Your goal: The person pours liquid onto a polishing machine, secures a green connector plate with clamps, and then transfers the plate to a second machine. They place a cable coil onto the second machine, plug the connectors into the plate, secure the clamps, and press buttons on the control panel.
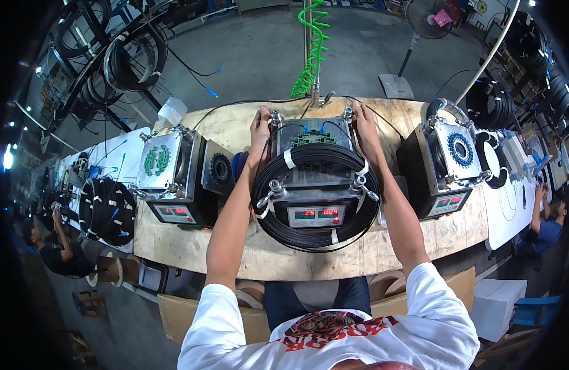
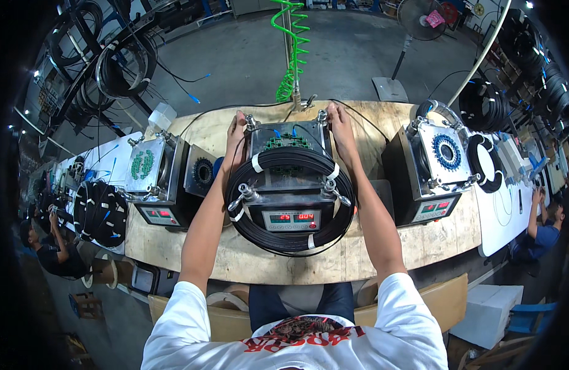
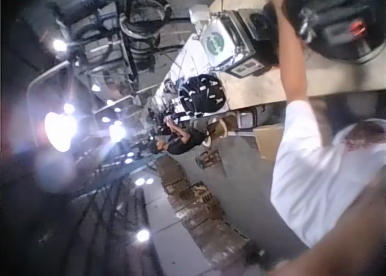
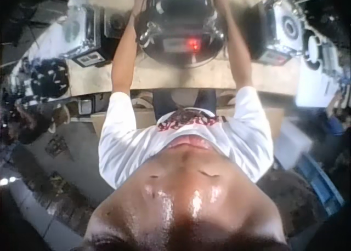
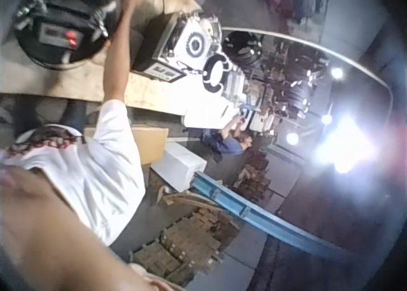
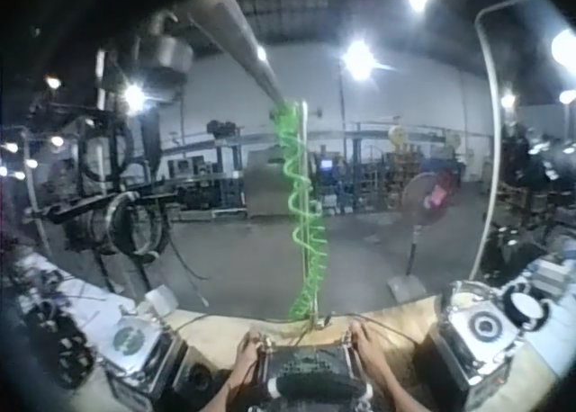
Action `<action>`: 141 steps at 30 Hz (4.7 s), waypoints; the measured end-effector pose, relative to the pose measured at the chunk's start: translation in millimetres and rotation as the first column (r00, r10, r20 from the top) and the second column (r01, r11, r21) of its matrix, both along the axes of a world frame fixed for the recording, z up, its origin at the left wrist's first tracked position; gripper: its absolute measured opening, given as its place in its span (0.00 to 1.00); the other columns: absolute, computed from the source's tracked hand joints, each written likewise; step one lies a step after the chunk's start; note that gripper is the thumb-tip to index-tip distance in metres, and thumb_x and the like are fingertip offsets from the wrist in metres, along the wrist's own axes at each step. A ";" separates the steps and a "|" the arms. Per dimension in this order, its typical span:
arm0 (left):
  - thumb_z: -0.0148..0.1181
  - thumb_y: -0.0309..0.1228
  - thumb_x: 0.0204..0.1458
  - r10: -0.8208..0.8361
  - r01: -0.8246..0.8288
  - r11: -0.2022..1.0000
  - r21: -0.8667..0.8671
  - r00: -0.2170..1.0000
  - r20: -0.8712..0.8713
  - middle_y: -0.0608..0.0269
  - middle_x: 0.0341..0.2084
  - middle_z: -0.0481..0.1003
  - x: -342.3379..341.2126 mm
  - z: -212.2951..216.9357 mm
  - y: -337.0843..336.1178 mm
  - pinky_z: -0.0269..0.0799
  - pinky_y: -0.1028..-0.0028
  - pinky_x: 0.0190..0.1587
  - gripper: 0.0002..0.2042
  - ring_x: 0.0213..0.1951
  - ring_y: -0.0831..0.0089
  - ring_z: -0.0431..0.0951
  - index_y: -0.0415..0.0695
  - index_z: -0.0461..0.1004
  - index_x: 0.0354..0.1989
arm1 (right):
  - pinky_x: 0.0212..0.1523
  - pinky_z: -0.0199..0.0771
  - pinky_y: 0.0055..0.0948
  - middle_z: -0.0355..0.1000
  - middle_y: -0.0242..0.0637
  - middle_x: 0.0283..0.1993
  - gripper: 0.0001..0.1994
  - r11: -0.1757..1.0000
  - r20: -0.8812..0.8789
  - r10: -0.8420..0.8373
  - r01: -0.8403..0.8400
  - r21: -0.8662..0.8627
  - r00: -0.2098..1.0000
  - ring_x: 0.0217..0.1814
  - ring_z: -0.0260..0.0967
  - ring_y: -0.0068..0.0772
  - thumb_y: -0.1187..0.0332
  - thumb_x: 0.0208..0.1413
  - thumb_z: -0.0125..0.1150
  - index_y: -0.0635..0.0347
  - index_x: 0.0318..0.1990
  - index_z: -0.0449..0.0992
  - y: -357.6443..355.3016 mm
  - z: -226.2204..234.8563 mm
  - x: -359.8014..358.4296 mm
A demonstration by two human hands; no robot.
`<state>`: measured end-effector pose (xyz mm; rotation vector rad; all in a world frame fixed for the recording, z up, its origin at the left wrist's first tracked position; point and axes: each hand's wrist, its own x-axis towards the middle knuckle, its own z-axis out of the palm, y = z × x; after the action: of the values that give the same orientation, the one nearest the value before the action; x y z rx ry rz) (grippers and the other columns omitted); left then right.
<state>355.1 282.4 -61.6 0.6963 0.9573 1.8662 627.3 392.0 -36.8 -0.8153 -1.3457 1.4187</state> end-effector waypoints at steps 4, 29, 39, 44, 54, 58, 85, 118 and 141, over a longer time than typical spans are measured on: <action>0.54 0.47 0.66 0.037 -0.055 0.988 -0.143 0.992 -0.124 0.71 0.30 0.73 -8.1 5.5 -1.5 0.68 0.77 0.38 0.17 0.32 0.82 0.70 0.44 0.75 0.40 | 0.37 0.61 0.21 0.65 0.25 0.33 0.15 0.995 0.067 -0.011 0.004 0.102 0.998 0.34 0.58 0.17 0.57 0.71 0.49 0.59 0.42 0.73 0.0 -0.8 1.8; 0.63 0.44 0.47 -0.302 -0.282 0.811 -0.512 0.548 -0.780 0.30 0.70 0.49 48.5 106.7 -62.4 0.57 0.55 0.68 0.49 0.71 0.44 0.54 0.42 0.44 0.75 | 0.62 0.67 0.47 0.67 0.64 0.57 0.42 0.894 0.557 -0.289 0.011 0.449 0.779 0.61 0.67 0.63 0.35 0.54 0.59 0.59 0.67 0.64 -112.6 82.3 8.3; 0.67 0.53 0.47 -0.149 -0.260 0.902 -0.344 0.561 -0.815 0.24 0.68 0.48 66.7 111.4 -78.0 0.50 0.55 0.72 0.51 0.74 0.40 0.44 0.40 0.47 0.74 | 0.71 0.55 0.42 0.63 0.65 0.67 0.47 0.956 0.321 -0.057 -0.041 0.291 0.945 0.72 0.59 0.56 0.28 0.60 0.41 0.65 0.68 0.63 -104.1 76.0 14.7; 0.55 0.69 0.51 -0.078 -0.130 0.967 -0.221 0.672 -0.737 0.37 0.61 0.64 63.3 106.7 -74.4 0.58 0.58 0.66 0.53 0.62 0.50 0.67 0.38 0.49 0.74 | 0.75 0.46 0.38 0.58 0.59 0.72 0.48 0.967 0.272 -0.084 0.012 0.256 0.959 0.78 0.49 0.51 0.29 0.64 0.33 0.70 0.70 0.59 -96.2 69.1 18.4; 0.37 0.52 0.70 -0.194 -0.054 0.928 -0.369 0.774 -0.602 0.59 0.53 0.69 25.5 82.2 -65.3 0.69 0.69 0.43 0.28 0.40 0.71 0.71 0.54 0.52 0.74 | 0.73 0.51 0.35 0.56 0.47 0.74 0.36 0.916 0.390 0.052 -0.200 0.348 0.919 0.76 0.53 0.41 0.39 0.70 0.33 0.59 0.72 0.57 -73.0 55.2 16.6; 0.39 0.49 0.70 -0.220 -0.022 0.938 -0.346 0.733 -0.644 0.51 0.62 0.67 40.5 89.7 -69.0 0.69 0.63 0.54 0.28 0.54 0.62 0.73 0.47 0.54 0.73 | 0.70 0.55 0.33 0.63 0.47 0.69 0.32 0.900 0.368 -0.009 -0.152 0.408 0.930 0.70 0.61 0.38 0.43 0.72 0.36 0.61 0.69 0.61 -69.8 47.1 19.1; 0.38 0.48 0.66 -0.103 0.003 0.986 -0.169 0.801 -0.590 0.55 0.58 0.66 29.8 76.8 -74.8 0.67 0.66 0.52 0.30 0.48 0.67 0.70 0.55 0.48 0.76 | 0.67 0.56 0.34 0.66 0.43 0.65 0.40 0.978 0.310 0.015 -0.078 0.192 0.951 0.71 0.57 0.40 0.35 0.69 0.31 0.65 0.68 0.64 -91.4 63.1 29.6; 0.36 0.68 0.60 -0.099 -0.166 0.959 -0.232 0.569 -0.816 0.41 0.67 0.63 53.3 98.3 -90.3 0.53 0.59 0.70 0.43 0.70 0.50 0.60 0.49 0.46 0.76 | 0.67 0.59 0.36 0.70 0.48 0.62 0.34 0.911 0.408 -0.032 -0.142 0.388 0.912 0.68 0.63 0.43 0.39 0.70 0.36 0.55 0.70 0.63 -84.6 56.0 23.4; 0.45 0.56 0.66 -0.023 -0.098 0.989 -0.111 0.638 -0.770 0.44 0.60 0.70 36.3 78.5 -77.9 0.58 0.66 0.67 0.35 0.65 0.59 0.68 0.42 0.58 0.71 | 0.69 0.58 0.35 0.66 0.52 0.66 0.40 0.933 0.328 -0.008 -0.111 0.341 0.945 0.68 0.64 0.42 0.36 0.68 0.38 0.64 0.70 0.60 -97.8 64.9 26.4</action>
<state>391.4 204.5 16.9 1.4594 1.6372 1.4808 653.6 294.2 28.1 -0.7947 -1.8270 1.0584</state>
